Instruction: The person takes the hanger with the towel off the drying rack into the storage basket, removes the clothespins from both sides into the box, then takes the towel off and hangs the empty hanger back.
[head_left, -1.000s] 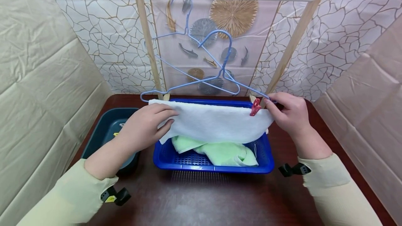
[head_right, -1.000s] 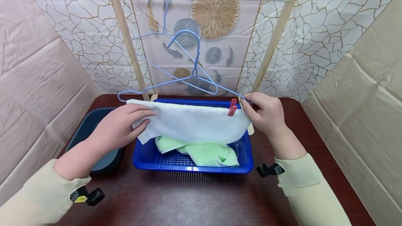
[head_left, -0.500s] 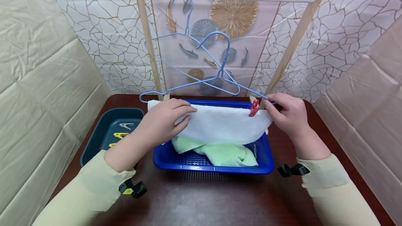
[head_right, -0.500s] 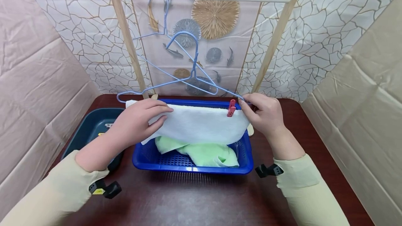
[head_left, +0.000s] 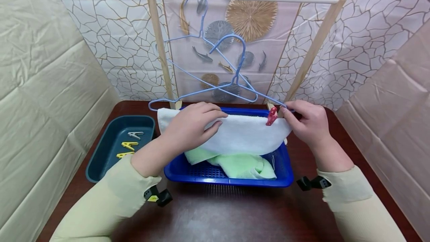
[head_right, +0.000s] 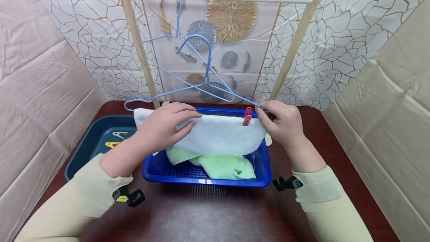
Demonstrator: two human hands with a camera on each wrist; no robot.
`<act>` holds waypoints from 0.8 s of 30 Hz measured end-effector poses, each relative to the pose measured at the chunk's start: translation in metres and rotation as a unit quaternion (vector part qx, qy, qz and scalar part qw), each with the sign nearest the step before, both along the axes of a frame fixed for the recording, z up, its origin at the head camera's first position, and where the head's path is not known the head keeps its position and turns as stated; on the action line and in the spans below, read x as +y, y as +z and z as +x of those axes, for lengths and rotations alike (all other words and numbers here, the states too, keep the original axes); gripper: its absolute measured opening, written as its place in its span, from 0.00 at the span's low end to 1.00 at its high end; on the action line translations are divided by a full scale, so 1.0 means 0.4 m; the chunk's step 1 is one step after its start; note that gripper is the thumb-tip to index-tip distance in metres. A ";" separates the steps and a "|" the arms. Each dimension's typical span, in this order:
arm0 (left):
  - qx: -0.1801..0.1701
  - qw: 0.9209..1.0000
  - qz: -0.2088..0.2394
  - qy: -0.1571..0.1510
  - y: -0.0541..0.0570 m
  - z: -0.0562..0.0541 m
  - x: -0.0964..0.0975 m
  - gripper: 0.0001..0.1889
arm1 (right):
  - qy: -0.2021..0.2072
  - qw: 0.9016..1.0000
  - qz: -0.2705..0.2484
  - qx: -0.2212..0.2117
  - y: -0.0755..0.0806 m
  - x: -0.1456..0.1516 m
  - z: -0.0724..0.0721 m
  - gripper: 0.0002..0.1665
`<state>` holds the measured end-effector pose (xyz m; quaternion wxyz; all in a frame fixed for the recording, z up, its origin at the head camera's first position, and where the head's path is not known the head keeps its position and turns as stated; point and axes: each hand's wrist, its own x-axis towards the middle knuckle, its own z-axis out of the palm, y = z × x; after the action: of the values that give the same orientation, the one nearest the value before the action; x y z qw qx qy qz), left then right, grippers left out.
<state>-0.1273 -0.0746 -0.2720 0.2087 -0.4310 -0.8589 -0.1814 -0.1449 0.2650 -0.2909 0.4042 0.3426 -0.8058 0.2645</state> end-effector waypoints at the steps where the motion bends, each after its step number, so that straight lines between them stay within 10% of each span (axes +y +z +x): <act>1: -0.006 1.000 -0.004 0.004 0.003 -0.001 0.006 0.13 | 0.000 1.000 0.001 0.000 0.000 -0.001 0.000 0.12; 24: -0.082 0.996 -0.025 0.025 0.019 -0.012 0.145 0.17 | 0.005 1.000 0.002 0.003 -0.005 -0.005 -0.001 0.15</act>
<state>-0.1319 -0.0165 -0.2643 0.1311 -0.3979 -0.8881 -0.1889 -0.1455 0.2628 -0.2929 0.4045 0.3481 -0.8034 0.2641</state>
